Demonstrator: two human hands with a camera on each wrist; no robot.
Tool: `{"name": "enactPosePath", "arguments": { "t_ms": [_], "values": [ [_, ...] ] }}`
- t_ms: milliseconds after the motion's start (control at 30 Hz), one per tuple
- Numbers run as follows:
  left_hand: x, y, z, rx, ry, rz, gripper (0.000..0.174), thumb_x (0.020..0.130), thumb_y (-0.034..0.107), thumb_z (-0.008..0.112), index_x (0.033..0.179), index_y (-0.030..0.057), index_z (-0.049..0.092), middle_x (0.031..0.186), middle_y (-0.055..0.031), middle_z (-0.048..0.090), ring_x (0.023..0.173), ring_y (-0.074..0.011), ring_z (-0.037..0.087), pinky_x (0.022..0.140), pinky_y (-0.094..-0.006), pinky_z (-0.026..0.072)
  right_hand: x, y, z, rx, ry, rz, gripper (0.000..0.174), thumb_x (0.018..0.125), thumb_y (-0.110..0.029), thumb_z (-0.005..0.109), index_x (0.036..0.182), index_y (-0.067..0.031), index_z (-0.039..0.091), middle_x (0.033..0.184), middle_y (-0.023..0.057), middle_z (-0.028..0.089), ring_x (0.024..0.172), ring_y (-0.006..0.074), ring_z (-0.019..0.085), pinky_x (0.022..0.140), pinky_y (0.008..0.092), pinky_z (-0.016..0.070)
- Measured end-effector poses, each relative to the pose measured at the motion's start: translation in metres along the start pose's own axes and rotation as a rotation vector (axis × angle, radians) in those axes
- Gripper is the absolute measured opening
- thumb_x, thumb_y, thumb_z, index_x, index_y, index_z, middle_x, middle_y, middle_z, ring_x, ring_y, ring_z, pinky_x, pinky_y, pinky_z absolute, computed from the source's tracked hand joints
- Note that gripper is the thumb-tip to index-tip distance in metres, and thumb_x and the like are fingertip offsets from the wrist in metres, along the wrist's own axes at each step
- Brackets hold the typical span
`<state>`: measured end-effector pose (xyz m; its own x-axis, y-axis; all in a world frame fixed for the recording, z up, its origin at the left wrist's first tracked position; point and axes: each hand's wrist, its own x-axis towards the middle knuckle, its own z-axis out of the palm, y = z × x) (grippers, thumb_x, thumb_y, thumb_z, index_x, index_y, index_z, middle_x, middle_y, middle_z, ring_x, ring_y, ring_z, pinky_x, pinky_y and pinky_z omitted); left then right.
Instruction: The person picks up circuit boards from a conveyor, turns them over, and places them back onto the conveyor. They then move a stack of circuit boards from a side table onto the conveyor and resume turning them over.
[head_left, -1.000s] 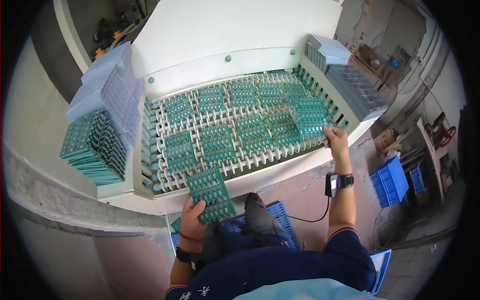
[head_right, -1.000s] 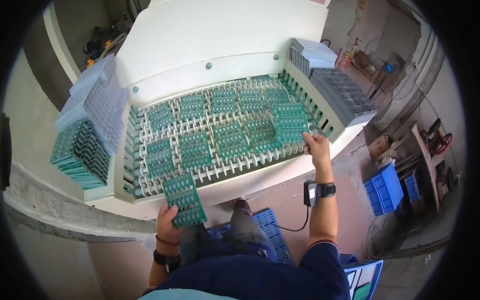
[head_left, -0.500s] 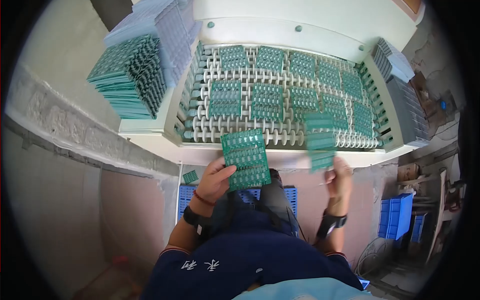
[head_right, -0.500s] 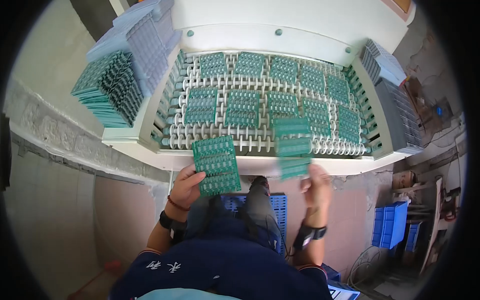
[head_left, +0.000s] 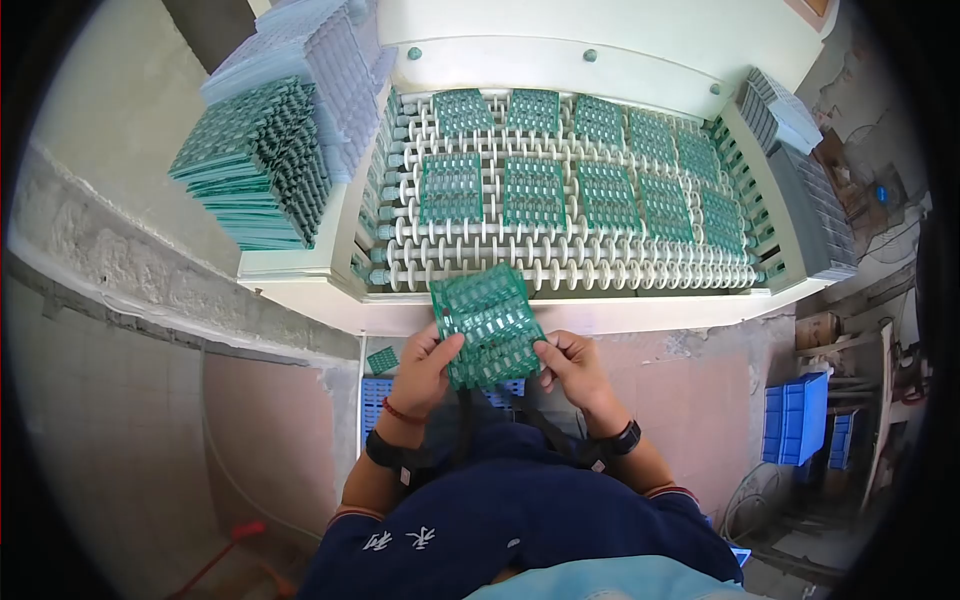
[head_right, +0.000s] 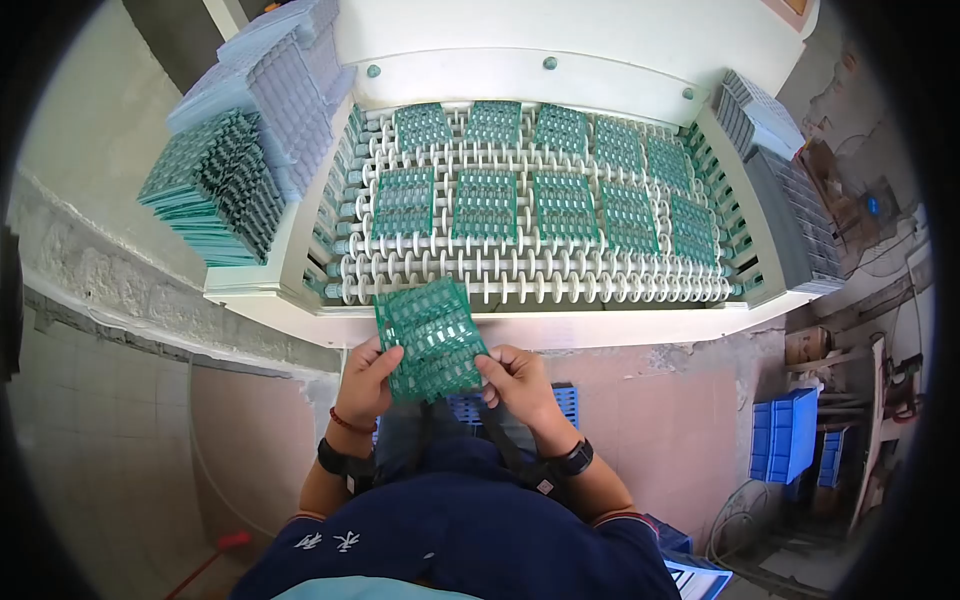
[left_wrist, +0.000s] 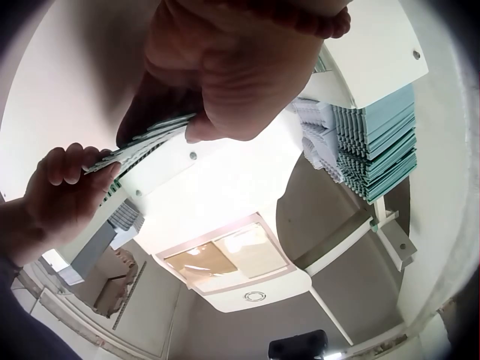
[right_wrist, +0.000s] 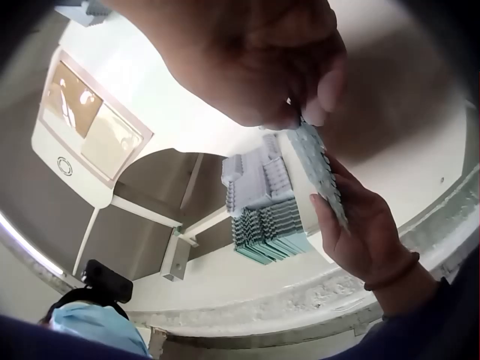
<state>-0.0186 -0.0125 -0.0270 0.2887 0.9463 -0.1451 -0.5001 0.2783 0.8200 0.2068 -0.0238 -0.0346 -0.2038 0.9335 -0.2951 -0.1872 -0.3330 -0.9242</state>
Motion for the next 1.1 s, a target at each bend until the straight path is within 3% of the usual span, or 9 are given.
{"name": "enactPosePath", "arguments": {
  "t_ms": [167, 233, 267, 367, 467, 700, 900, 1033, 1100],
  "values": [
    [0.028, 0.031, 0.002, 0.254, 0.106, 0.147, 0.032, 0.089, 0.003, 0.046, 0.12, -0.0049, 0.045, 0.104, -0.0078, 0.06, 0.092, -0.0126, 0.057, 0.077, -0.0265, 0.0474, 0.013, -0.012, -0.015, 0.124, 0.166, -0.073, 0.019, 0.088, -0.015, 0.057, 0.076, -0.0003, 0.057, 0.055, 0.0025, 0.055, 0.042, 0.0068, 0.049, 0.039, 0.0195, 0.0403],
    [0.041, 0.044, 0.003, 0.667, 0.182, 0.35, 0.036, 0.087, 0.004, 0.047, 0.122, -0.0055, 0.042, 0.1, -0.0127, 0.062, 0.087, -0.0175, 0.061, 0.074, -0.0271, 0.0477, 0.027, -0.008, -0.022, 0.106, 0.258, -0.108, 0.023, 0.088, -0.019, 0.058, 0.072, -0.002, 0.056, 0.052, 0.0041, 0.055, 0.038, 0.0087, 0.049, 0.034, 0.0202, 0.0387],
    [0.049, 0.04, -0.013, 0.981, 0.271, 0.353, 0.043, 0.085, 0.011, 0.052, 0.123, -0.0056, 0.04, 0.103, -0.02, 0.06, 0.078, -0.0272, 0.064, 0.069, -0.0319, 0.05, 0.031, -0.011, -0.024, 0.066, 0.283, -0.076, 0.026, 0.088, -0.019, 0.059, 0.07, -0.0016, 0.057, 0.054, 0.0049, 0.055, 0.038, 0.0092, 0.048, 0.034, 0.0204, 0.038],
    [0.054, 0.053, 0.005, 1.661, 0.478, 0.238, 0.047, 0.081, 0.021, 0.057, 0.119, -0.0035, 0.044, 0.103, -0.0231, 0.058, 0.072, -0.034, 0.063, 0.063, -0.0383, 0.0511, 0.026, -0.022, -0.021, -0.054, 0.427, -0.135, 0.029, 0.088, -0.019, 0.059, 0.066, -0.0008, 0.058, 0.053, 0.0041, 0.055, 0.038, 0.0079, 0.047, 0.035, 0.0205, 0.0366],
    [0.056, 0.049, 0.006, 1.889, 0.552, 0.382, 0.047, 0.08, 0.029, 0.058, 0.114, -0.0011, 0.049, 0.099, -0.0189, 0.057, 0.072, -0.0331, 0.062, 0.059, -0.0413, 0.0509, 0.019, -0.016, -0.048, 0.049, 0.478, -0.248, 0.028, 0.087, -0.019, 0.059, 0.067, -0.0002, 0.059, 0.054, 0.0047, 0.056, 0.037, 0.0082, 0.047, 0.034, 0.0203, 0.0355],
    [0.064, 0.045, 0.003, 1.951, 0.575, 0.416, 0.043, 0.08, 0.032, 0.059, 0.108, -0.0001, 0.054, 0.093, -0.0139, 0.051, 0.074, -0.0309, 0.061, 0.058, -0.039, 0.0511, 0.007, -0.013, -0.086, 0.157, 0.581, -0.236, 0.033, 0.089, -0.024, 0.056, 0.07, 0.0035, 0.06, 0.056, 0.008, 0.057, 0.036, 0.0094, 0.047, 0.033, 0.0215, 0.0355],
    [0.04, 0.077, 0.015, 1.785, 0.594, 0.816, 0.036, 0.08, 0.027, 0.062, 0.105, 0.0025, 0.056, 0.091, -0.0117, 0.055, 0.067, -0.0268, 0.058, 0.057, -0.0359, 0.0482, -0.016, -0.033, -0.093, -0.459, 0.769, -0.162, 0.04, 0.092, -0.032, 0.049, 0.081, 0.0047, 0.06, 0.047, 0.0056, 0.049, 0.031, 0.0084, 0.039, 0.031, 0.0214, 0.0296],
    [0.003, 0.124, 0.028, 1.417, 0.615, 0.786, 0.036, 0.08, 0.02, 0.064, 0.108, -0.0001, 0.052, 0.084, -0.0097, 0.057, 0.059, -0.0187, 0.056, 0.053, -0.0277, 0.0456, -0.028, -0.07, -0.069, -0.206, 0.483, -0.38, 0.034, 0.094, -0.026, 0.047, 0.088, 0.0041, 0.061, 0.044, 0.0016, 0.045, 0.031, 0.0064, 0.034, 0.03, 0.0199, 0.0247],
    [0.0, 0.146, 0.016, 0.851, 0.534, 0.922, 0.031, 0.086, 0.02, 0.059, 0.108, -0.0006, 0.05, 0.083, -0.0073, 0.058, 0.055, -0.013, 0.053, 0.048, -0.0221, 0.0425, -0.025, -0.105, -0.023, -0.095, 0.06, -0.411, 0.03, 0.093, -0.023, 0.048, 0.102, 0.0041, 0.057, 0.045, 0.0018, 0.046, 0.031, 0.0077, 0.035, 0.031, 0.0198, 0.0269]
  ]
}}
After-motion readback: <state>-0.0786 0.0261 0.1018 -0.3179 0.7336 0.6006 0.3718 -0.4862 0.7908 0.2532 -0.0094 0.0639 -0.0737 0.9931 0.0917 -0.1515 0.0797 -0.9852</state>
